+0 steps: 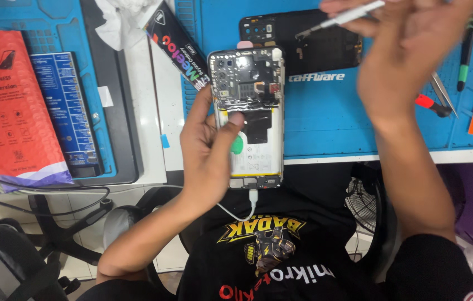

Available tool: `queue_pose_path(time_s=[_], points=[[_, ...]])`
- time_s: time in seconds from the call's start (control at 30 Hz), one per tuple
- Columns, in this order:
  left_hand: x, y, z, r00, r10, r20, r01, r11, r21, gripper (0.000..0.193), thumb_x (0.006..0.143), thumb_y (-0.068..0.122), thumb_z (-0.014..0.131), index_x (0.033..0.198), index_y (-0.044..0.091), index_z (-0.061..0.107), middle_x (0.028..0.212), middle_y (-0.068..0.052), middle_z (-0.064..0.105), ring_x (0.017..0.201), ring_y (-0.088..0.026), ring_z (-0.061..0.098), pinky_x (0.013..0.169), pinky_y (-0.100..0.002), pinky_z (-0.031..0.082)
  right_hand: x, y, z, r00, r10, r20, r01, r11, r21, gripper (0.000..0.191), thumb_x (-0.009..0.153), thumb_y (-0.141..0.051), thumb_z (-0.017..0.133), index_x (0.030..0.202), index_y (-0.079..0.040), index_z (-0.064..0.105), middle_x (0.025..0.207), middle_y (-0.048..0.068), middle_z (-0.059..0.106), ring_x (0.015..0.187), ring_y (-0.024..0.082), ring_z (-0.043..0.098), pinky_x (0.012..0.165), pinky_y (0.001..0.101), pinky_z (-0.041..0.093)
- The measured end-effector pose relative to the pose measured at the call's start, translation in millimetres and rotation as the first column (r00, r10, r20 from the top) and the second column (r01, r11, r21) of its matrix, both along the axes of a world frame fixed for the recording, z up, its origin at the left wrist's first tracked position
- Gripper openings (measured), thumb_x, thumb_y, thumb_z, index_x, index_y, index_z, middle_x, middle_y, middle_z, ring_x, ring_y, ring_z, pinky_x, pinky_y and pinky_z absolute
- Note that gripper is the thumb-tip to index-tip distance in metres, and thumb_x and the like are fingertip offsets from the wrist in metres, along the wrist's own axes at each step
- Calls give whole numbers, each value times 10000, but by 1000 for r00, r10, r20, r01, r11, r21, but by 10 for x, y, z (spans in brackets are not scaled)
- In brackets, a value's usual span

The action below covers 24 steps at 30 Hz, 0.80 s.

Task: The person holds a disassembled smartphone and uses a precision screwdriver to unscrew and pry components from its frame, working over a blue repair mat with another phone back cover, adhesive tube, and hand tools laid out. They reposition the phone repeatedly to reach different screws and set it on the mat near the end.

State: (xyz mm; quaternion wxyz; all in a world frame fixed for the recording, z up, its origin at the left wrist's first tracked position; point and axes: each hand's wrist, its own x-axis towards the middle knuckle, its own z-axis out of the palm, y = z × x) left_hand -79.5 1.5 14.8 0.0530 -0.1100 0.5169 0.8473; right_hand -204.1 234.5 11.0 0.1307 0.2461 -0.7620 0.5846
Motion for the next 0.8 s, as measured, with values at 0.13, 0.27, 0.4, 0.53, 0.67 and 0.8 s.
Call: queue_pose_path(time_s=[0.13, 0.27, 0.4, 0.53, 0.67, 0.8], points=[[86, 31, 82, 997, -20, -71, 14, 997, -81, 504, 1096, 30, 573, 1543, -33, 349, 1047, -54, 736, 892, -36, 650, 788, -193, 506, 431, 2, 171, 964, -161, 211, 207, 954, -217, 313, 1205, -75, 491, 1407, 36, 279, 1186, 222, 639, 920, 287, 744, 819, 375, 651], [157, 32, 159, 993, -63, -105, 45, 986, -163, 490, 1108, 38, 605, 1540, -33, 386, 1007, -52, 743, 848, -12, 649, 764, -180, 507, 937, -167, 249, 926, -252, 282, 339, 883, -324, 518, 1179, -77, 575, 1504, -6, 178, 1197, 224, 618, 831, 287, 735, 759, 382, 635], [223, 39, 237, 995, -67, -71, 44, 957, -288, 526, 1051, 33, 649, 1522, -57, 434, 976, -71, 765, 795, -17, 618, 697, -198, 483, 1237, -429, 193, 911, -348, 223, 408, 842, -354, 734, 1154, -80, 659, 1601, -47, 77, 1208, 226, 596, 743, 287, 727, 699, 388, 619], [247, 52, 276, 961, -59, -270, -23, 956, -293, 533, 1103, 29, 650, 1545, -68, 368, 1133, -121, 766, 1049, -85, 696, 926, -214, 549, 1341, -577, 110, 905, -410, 114, 423, 842, -336, 729, 1195, -100, 637, 1589, -108, 23, 1199, 178, 558, 762, 288, 741, 706, 374, 652], [261, 24, 306, 927, -75, -367, -28, 963, -268, 543, 1123, 24, 633, 1563, -65, 327, 1276, -170, 726, 1217, -170, 710, 1092, -270, 560, 1372, -631, 38, 843, -537, -30, 516, 823, -236, 721, 1168, -128, 586, 1588, -163, 1, 1171, 154, 542, 694, 263, 707, 652, 324, 584], [269, 37, 326, 927, -63, -370, -33, 968, -247, 528, 1134, 28, 626, 1562, -61, 329, 1319, -175, 709, 1226, -184, 718, 1094, -278, 575, 1408, -698, -23, 795, -606, 39, 581, 741, -336, 785, 1115, -64, 592, 1593, -131, -28, 1186, 163, 510, 652, 240, 661, 621, 346, 587]])
